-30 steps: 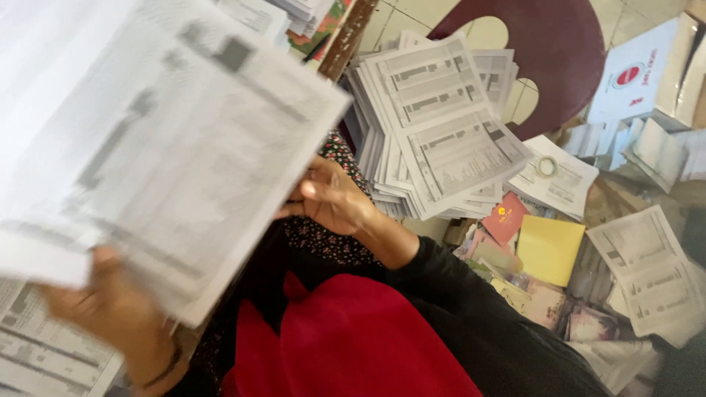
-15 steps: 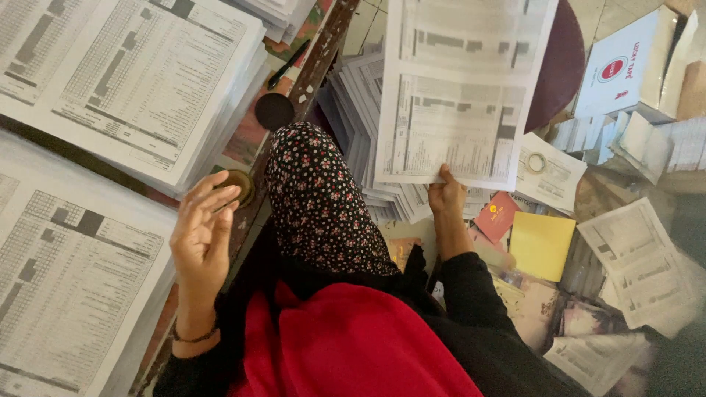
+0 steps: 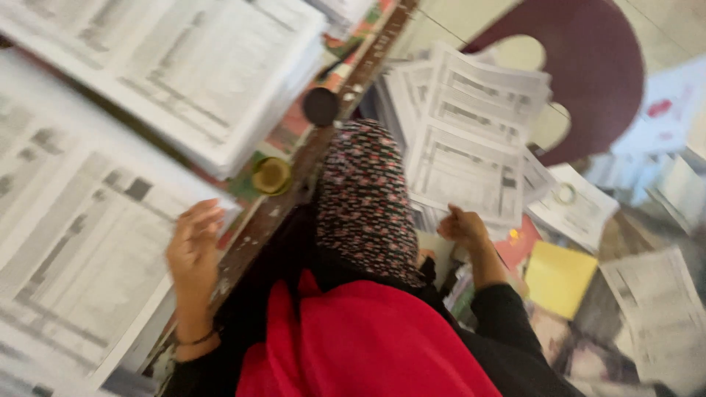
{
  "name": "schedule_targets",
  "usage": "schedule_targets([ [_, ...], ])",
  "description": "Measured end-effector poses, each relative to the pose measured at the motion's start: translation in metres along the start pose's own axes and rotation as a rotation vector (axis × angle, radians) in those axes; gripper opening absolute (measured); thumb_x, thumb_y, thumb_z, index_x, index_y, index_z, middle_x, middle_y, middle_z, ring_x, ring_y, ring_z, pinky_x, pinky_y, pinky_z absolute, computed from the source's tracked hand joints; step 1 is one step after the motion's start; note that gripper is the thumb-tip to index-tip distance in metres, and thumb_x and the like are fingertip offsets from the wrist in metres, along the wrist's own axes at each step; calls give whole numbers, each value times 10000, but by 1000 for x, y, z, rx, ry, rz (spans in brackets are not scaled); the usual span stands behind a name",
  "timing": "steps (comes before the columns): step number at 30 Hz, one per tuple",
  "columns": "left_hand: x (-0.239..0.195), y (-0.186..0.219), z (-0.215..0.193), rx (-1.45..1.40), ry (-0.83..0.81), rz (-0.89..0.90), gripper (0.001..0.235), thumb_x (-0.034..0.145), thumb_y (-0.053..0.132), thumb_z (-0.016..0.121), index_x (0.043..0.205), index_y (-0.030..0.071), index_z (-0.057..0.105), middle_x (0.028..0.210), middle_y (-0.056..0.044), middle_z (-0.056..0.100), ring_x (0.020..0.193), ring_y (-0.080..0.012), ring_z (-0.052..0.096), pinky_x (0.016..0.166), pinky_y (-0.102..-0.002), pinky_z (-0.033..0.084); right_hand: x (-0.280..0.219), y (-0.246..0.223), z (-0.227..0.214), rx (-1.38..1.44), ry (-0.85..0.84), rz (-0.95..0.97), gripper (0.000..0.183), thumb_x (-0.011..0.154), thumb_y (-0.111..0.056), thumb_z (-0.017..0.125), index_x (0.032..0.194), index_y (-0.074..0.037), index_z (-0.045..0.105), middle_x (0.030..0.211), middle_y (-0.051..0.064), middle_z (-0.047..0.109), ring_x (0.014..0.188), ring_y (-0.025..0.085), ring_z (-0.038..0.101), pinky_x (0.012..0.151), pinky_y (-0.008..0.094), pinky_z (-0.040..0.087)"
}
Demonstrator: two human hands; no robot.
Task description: The person sits on the floor and sorts through stacks of printed papers. They pick up sheets from a pile on the table, flip through them, and place them onto a separate pile on the floor to their right.
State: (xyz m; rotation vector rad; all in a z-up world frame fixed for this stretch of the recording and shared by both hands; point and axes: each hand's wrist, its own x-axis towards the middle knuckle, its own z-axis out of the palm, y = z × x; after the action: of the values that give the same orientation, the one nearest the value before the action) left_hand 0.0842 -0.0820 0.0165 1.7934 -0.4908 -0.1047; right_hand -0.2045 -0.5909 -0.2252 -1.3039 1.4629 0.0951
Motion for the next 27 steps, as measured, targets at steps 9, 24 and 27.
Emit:
schedule_targets([
  [9,15,-5,84,453,-229,-66,396,991,179,642,1361,47,596,1390,-226,581,1003,-481,704,772,-571,617,-217,-259,147,-284,-78,-1886,172,910,-8,747,1078,-28,778,1187,175,748,1263,424,633,1125,511,479],
  [24,9,-31,118,1175,-308,-96,672,927,238,732,1515,49,467,1622,-88,389,746,-303,767,509,-440,679,-182,-242,291,-1549,-588,-1769,634,797,-327,853,1356,-101,657,1432,136,631,1319,479,564,917,587,569],
  [27,10,-39,116,1263,-295,-8,643,833,159,811,1423,53,580,1563,-108,472,897,-307,760,519,-400,688,-108,-296,309,-1202,-379,-1930,338,862,-94,740,1169,43,714,1230,277,683,1058,575,600,755,594,518],
])
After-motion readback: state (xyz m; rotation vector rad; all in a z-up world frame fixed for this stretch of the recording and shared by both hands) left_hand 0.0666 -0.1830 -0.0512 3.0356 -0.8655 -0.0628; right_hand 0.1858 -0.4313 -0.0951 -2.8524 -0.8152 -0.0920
